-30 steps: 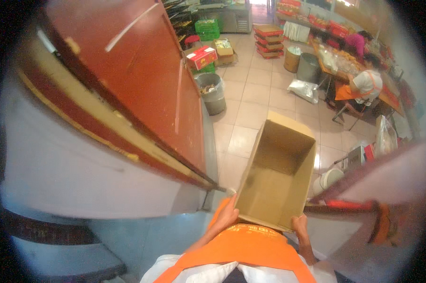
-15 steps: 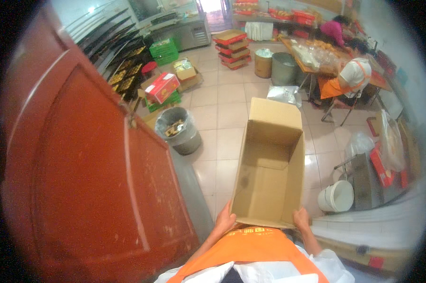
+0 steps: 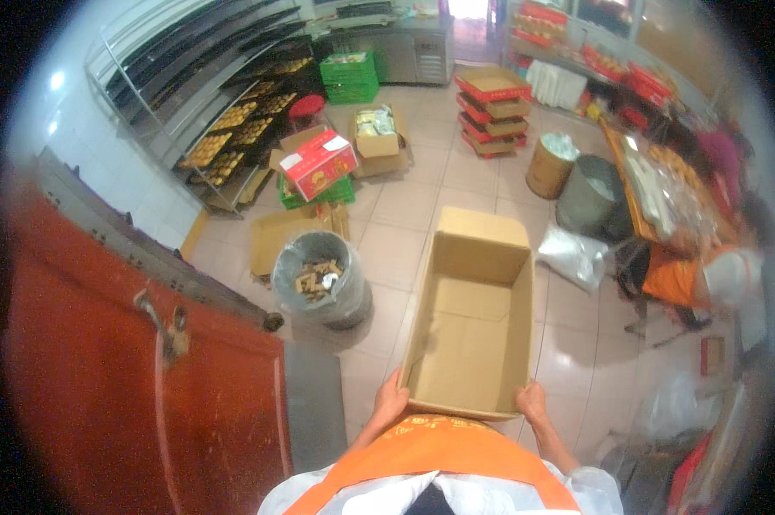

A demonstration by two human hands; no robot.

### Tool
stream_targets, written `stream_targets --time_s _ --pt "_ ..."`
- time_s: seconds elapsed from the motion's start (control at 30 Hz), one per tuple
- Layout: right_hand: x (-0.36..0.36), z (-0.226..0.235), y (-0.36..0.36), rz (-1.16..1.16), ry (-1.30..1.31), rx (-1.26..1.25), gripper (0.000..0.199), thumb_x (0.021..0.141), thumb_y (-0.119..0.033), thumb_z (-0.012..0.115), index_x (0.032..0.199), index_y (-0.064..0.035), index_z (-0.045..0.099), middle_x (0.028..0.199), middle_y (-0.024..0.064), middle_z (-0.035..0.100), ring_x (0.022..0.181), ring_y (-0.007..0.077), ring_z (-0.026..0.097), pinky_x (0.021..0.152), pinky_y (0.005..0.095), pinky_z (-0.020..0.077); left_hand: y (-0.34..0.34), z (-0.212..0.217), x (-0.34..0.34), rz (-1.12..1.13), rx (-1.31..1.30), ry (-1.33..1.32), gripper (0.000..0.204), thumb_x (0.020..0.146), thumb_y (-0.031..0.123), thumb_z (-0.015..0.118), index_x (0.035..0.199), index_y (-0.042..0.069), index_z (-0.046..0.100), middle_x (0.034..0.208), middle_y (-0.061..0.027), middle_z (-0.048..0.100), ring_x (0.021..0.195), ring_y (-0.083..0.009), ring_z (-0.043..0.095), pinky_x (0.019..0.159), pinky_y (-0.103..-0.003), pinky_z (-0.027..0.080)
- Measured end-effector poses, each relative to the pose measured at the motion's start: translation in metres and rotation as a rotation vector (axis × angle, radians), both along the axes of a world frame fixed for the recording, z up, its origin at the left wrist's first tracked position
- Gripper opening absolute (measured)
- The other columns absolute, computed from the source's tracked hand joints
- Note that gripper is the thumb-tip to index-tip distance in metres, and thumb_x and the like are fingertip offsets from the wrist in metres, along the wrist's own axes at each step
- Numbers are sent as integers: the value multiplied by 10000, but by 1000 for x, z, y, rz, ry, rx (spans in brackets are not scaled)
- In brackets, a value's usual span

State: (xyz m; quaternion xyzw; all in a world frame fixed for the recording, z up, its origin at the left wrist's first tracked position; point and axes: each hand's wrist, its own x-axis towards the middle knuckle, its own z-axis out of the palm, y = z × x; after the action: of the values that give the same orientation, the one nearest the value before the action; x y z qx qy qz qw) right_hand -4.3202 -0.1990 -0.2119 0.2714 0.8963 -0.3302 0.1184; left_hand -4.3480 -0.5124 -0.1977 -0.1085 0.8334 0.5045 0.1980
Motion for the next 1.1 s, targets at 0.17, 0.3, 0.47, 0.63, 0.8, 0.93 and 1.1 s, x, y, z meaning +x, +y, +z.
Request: stream_targets --time_s 0.17,0.3,0.47,0.63,0.8,0.93,1.1 --pt "-189 -28 -3 52 -78 -36 295 686 -166 480 902 13 572 827 256 574 810 380 566 690 411 442 1 -34 -172 61 -90 -42 514 731 115 439 1239 95 360 1089 -189 519 996 -345 496 838 -402 388" --pt "-273 -37 49 -117 59 22 299 695 -177 480 912 7 572 817 248 580 793 367 574 679 401 445 43 4 -326 -131 81 -70 514 740 87 429 1246 59 343 1082 -206 517 1011 -353 482 867 -377 373" --pt "-390 -51 67 -332 111 -111 188 689 -142 490 725 32 554 544 67 503 540 142 480 472 323 372 74 -16 -475 -199 20 157 527 717 43 418 1239 46 346 1145 -207 467 1070 -333 440 884 -355 369" --pt "-543 -42 72 -389 188 -8 202 718 -158 478 713 30 551 534 83 500 527 144 482 454 317 363 110 -28 -646 -205 87 186 527 718 18 407 1240 48 347 1142 -207 471 1066 -332 445 899 -352 361" --pt "-753 -29 105 -265 226 -206 277 755 -162 467 933 38 540 741 246 569 699 345 567 622 387 433 123 -18 -796 -34 10 235 534 725 37 445 1247 30 336 1153 -196 470 1077 -297 455 895 -334 364" --pt "-912 -29 116 61 13 -45 276 744 -163 481 942 20 541 781 248 571 729 378 566 630 400 448 108 -33 -873 323 236 216 558 777 78 472 1289 42 256 1204 -176 403 1031 -238 461 860 -294 385" --pt "-1104 -11 73 359 256 -77 303 733 -189 493 952 15 540 785 245 570 744 398 553 635 435 445 107 -15 -978 585 799 -10 575 828 64 429 1326 84 142 1187 -148 411 1038 -212 441 848 -292 390"
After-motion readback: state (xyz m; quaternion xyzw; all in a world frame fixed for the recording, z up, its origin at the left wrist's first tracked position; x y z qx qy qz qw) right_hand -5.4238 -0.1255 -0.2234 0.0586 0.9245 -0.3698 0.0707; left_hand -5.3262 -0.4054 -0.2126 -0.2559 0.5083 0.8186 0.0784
